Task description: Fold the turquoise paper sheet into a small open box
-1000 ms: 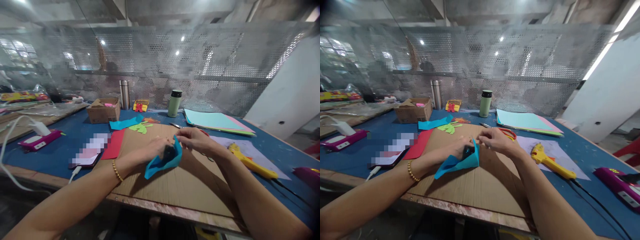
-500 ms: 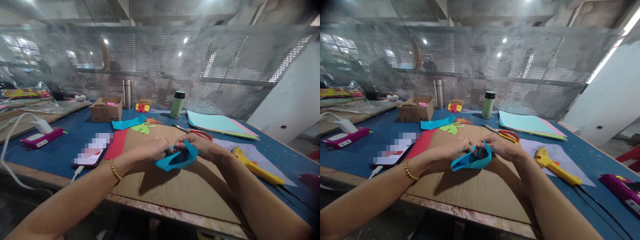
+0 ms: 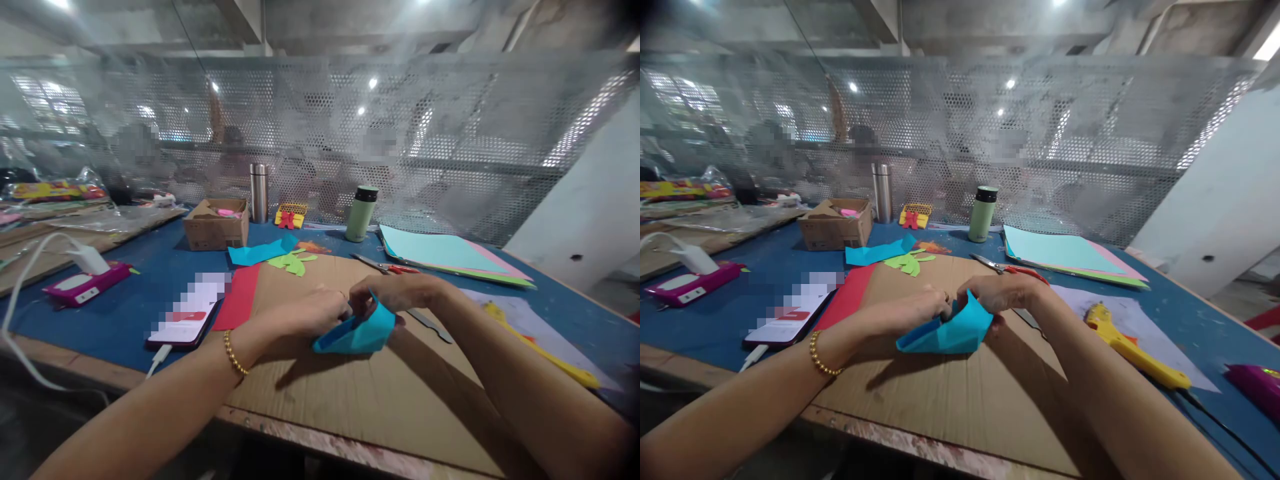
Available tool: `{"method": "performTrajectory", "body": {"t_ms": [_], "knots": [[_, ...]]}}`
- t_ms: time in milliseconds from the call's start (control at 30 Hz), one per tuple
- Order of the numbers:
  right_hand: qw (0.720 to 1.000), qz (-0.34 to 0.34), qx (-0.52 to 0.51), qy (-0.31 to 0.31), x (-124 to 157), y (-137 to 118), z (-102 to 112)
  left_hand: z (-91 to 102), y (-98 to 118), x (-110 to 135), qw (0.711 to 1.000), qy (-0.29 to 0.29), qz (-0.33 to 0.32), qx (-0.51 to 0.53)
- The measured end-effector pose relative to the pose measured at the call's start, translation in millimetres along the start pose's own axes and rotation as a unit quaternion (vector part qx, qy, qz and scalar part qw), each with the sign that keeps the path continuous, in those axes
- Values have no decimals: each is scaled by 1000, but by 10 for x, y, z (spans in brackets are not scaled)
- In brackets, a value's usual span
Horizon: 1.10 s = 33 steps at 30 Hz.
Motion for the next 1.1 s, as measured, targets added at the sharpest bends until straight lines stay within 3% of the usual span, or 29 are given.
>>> {"method": "performTrajectory", "body": {"t_ms": [100,167,233,300,467,633,767,900,967,1100], "knots": [[998,5,56,15,17,-21,2,35,-6,24,998,-6,10,-63],[994,18,96,42,53,-69,9,139,22,64,997,32,5,-65],[992,29,112,56,85,-119,7,272,62,125,996,85,-2,-32],[991,45,112,61,97,-165,7,343,127,180,995,96,-22,35],[992,62,106,38,28,-147,15,302,340,293,981,0,-64,182],[993,59,89,44,-35,-31,18,323,454,399,963,-42,-59,259],[992,70,92,48,-33,-19,-4,399,319,448,983,-31,3,183],[993,56,93,56,-21,-12,2,542,89,423,993,112,30,13],[993,42,96,54,-26,4,-2,451,63,367,995,100,9,8],[991,45,105,63,-37,-7,2,212,222,260,994,0,-64,88]]}}
Point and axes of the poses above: each hand's wrist, its own x-axis away from the middle knuckle, its own z-axis out of the back of the hand, y = z × x, the point moved 7 cm from there along -x, towards the middle knuckle, and after that the axes turned 11 degrees about -z, right-handed, at the moved point
